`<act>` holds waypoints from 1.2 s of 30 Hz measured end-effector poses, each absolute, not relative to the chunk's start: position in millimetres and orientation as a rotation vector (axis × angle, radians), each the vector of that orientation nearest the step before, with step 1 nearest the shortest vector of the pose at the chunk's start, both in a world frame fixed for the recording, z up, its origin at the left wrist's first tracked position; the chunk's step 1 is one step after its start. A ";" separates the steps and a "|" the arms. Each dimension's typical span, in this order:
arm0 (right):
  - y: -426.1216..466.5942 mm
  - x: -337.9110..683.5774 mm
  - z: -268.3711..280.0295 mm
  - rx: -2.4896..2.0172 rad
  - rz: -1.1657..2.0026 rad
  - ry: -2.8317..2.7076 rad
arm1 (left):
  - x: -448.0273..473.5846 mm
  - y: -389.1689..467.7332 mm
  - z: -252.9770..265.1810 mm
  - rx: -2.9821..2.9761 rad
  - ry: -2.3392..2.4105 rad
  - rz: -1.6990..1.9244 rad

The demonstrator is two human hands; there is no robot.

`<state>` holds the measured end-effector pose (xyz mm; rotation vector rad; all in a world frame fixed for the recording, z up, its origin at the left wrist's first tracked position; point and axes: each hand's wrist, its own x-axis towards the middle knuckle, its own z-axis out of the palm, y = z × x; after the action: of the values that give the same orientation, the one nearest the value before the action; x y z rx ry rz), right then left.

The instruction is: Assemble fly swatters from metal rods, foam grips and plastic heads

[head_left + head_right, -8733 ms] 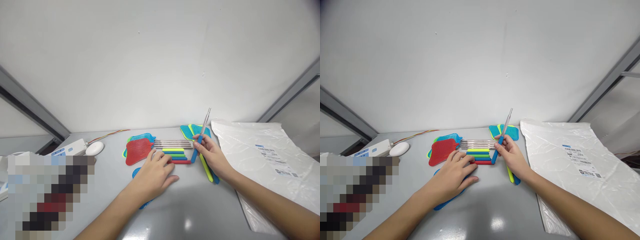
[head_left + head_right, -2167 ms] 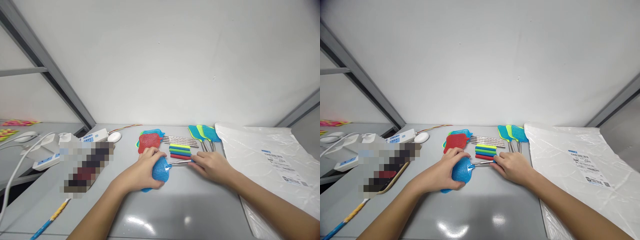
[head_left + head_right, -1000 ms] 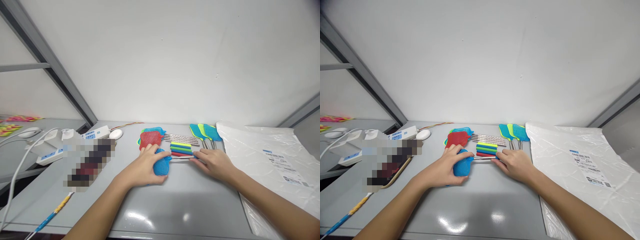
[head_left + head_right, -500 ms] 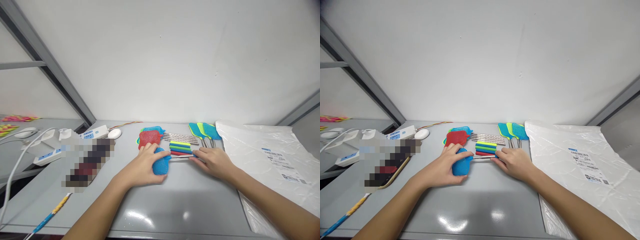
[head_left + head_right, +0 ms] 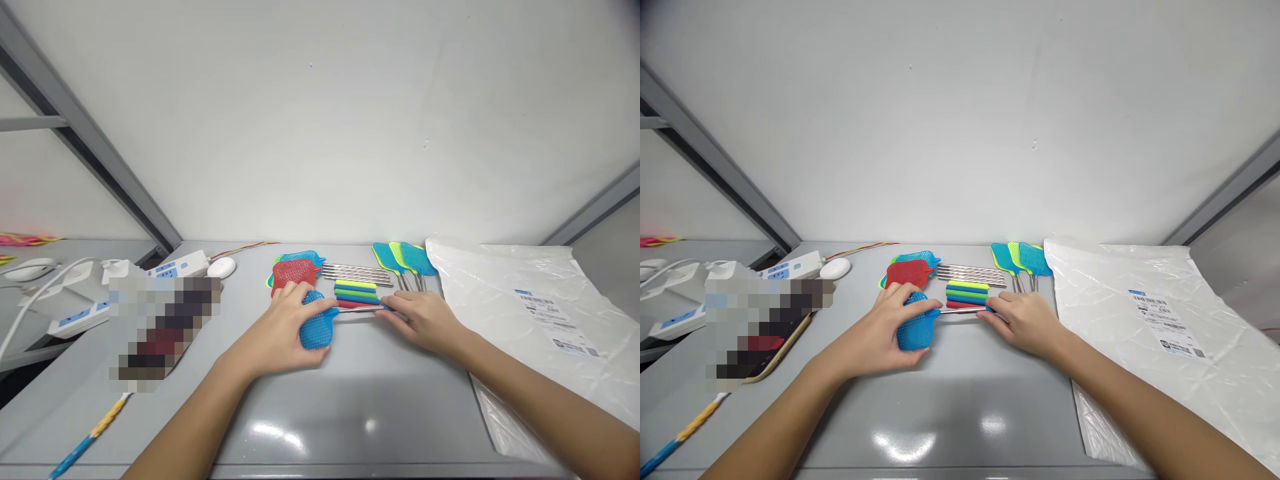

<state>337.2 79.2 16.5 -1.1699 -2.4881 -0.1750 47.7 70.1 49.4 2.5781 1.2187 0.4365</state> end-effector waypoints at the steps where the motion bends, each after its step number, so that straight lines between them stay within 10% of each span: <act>1: 79.4 337.4 16.4 -1.166 -0.180 -2.486 | 47.9 70.1 49.5 2.584 1.218 0.441; 36: 91.9 342.1 13.4 -1.091 -0.282 -2.231 | 72.4 109.7 128.4 2.895 1.302 0.331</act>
<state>342.1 91.9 13.4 -1.0914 -2.2312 -0.2818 72.4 109.7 128.4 2.8947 1.3022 0.3309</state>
